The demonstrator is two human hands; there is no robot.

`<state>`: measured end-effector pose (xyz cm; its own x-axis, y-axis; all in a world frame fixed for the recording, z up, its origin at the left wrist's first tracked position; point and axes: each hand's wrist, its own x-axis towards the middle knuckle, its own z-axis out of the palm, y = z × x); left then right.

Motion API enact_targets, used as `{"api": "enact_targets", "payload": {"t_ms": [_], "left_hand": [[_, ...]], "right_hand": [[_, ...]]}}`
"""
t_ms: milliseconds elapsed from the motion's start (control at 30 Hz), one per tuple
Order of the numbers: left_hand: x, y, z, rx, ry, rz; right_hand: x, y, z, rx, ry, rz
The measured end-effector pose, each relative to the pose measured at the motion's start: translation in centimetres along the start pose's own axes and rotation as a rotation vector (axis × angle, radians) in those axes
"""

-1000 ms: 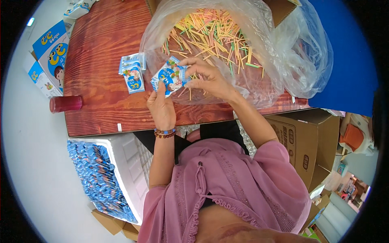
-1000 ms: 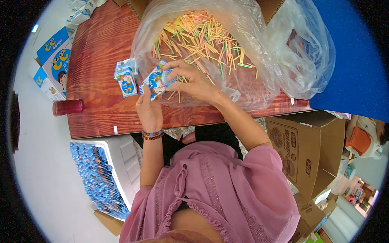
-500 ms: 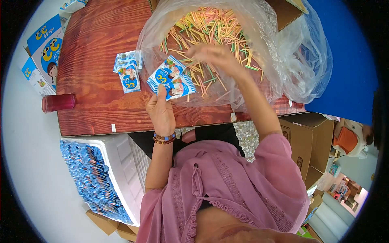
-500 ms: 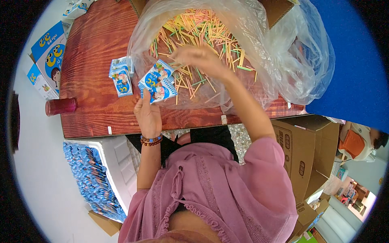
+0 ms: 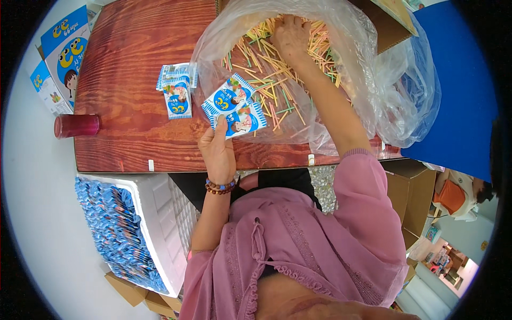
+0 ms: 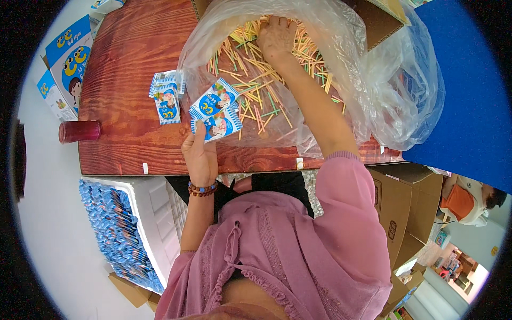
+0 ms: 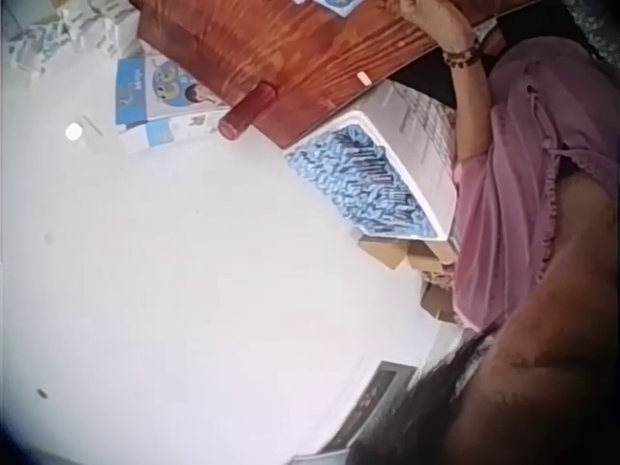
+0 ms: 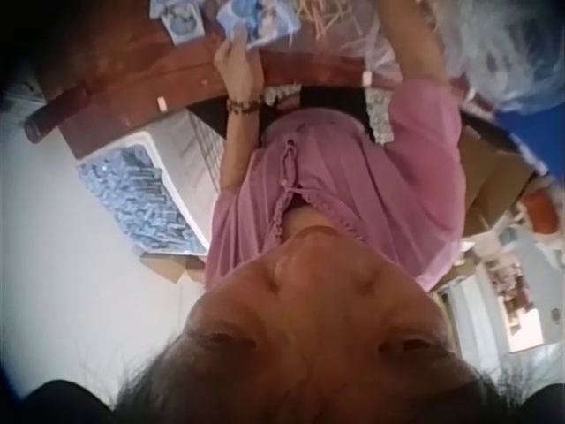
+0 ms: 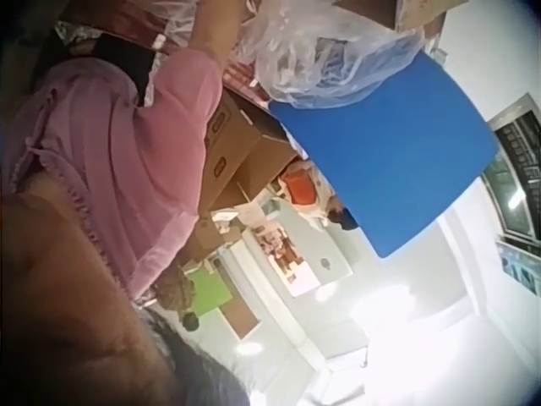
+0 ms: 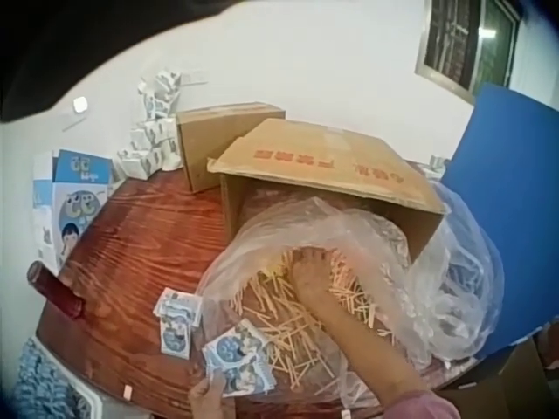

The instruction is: Packaging small blue packets from a bulk bag into smaller containers and boxes.

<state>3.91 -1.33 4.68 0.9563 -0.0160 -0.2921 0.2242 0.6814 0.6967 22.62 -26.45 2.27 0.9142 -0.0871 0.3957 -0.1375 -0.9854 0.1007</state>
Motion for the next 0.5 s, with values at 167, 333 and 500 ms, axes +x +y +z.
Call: {"api": "enact_targets", "payload": {"t_ms": [167, 333, 500], "left_hand": [[-0.1, -0.1, 0.5, -0.023, 0.007, -0.032], [-0.2, 0.0, 0.5, -0.030, 0.006, -0.027], [-0.4, -0.4, 0.3, -0.032, -0.009, -0.037]], "right_hand": [[-0.2, 1.1, 2.0, -0.060, 0.083, -0.104], [-0.9, 2.2, -0.6, 0.167, -0.079, -0.121], [-2.7, 2.5, -4.5, 0.446, -0.385, -0.009]]}}
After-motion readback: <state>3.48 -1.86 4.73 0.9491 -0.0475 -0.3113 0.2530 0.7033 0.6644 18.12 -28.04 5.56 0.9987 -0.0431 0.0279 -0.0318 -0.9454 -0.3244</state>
